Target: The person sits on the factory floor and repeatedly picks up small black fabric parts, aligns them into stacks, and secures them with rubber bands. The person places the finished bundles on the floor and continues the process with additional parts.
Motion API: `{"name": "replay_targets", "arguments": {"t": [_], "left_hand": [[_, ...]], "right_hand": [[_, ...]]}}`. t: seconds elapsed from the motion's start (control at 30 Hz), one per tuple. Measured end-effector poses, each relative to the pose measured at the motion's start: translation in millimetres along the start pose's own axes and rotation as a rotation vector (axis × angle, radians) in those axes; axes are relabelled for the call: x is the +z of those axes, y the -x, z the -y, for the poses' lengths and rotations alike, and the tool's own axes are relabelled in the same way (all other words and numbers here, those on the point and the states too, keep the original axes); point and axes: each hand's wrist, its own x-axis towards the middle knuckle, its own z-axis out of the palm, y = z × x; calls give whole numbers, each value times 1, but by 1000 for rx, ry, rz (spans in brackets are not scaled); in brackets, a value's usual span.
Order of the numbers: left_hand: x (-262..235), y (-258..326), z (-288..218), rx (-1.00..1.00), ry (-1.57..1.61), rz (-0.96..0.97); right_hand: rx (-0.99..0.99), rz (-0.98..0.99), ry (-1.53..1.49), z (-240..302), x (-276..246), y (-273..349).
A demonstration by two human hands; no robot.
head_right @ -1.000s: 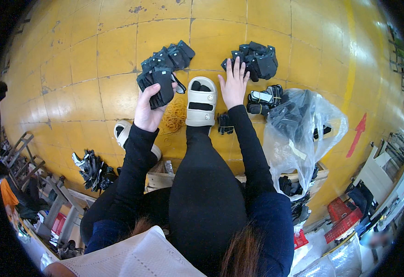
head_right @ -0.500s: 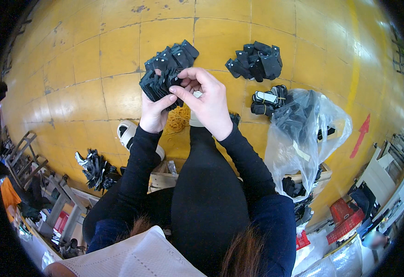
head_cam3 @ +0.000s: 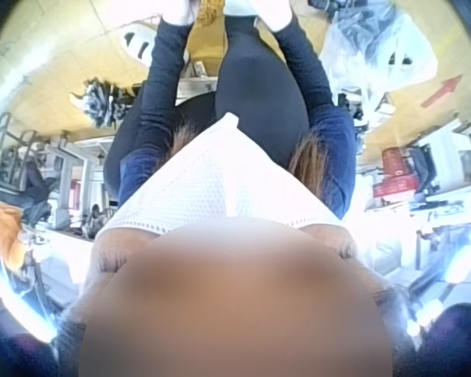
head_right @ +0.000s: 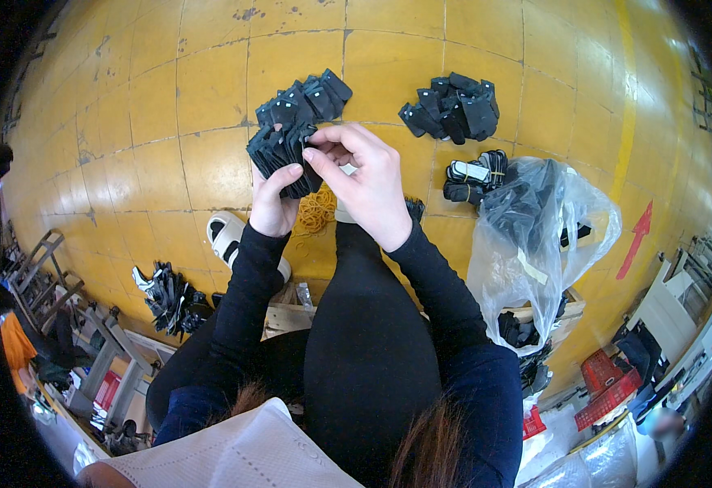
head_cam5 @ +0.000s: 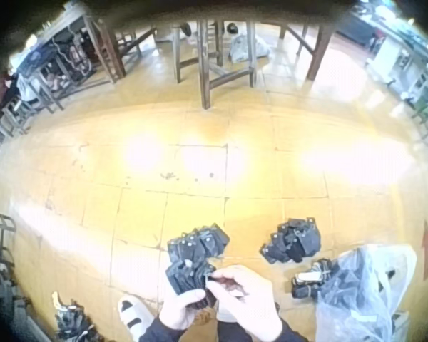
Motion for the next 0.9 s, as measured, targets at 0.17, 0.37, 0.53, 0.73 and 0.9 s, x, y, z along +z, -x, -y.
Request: {"name": "replay_targets", "arguments": {"t": [0.17, 0.37, 0.53, 0.73, 0.9], "left_hand": [[2, 0, 0, 12, -18, -5], [-1, -4, -4, -19, -49, 28], [-6, -5, -5, -91, -59, 39], [-9, -5, -2, -125, -10, 30], [-12, -4, -8, -226, 183, 29]], "right_hand": [[10, -91, 73, -2, 4, 1], [-35, -316, 18, -7, -6, -4], [-82, -292, 250, -4, -23, -12], [-28, -101, 207, -2, -19, -8], [172, -66, -145, -10, -22, -15]]}}
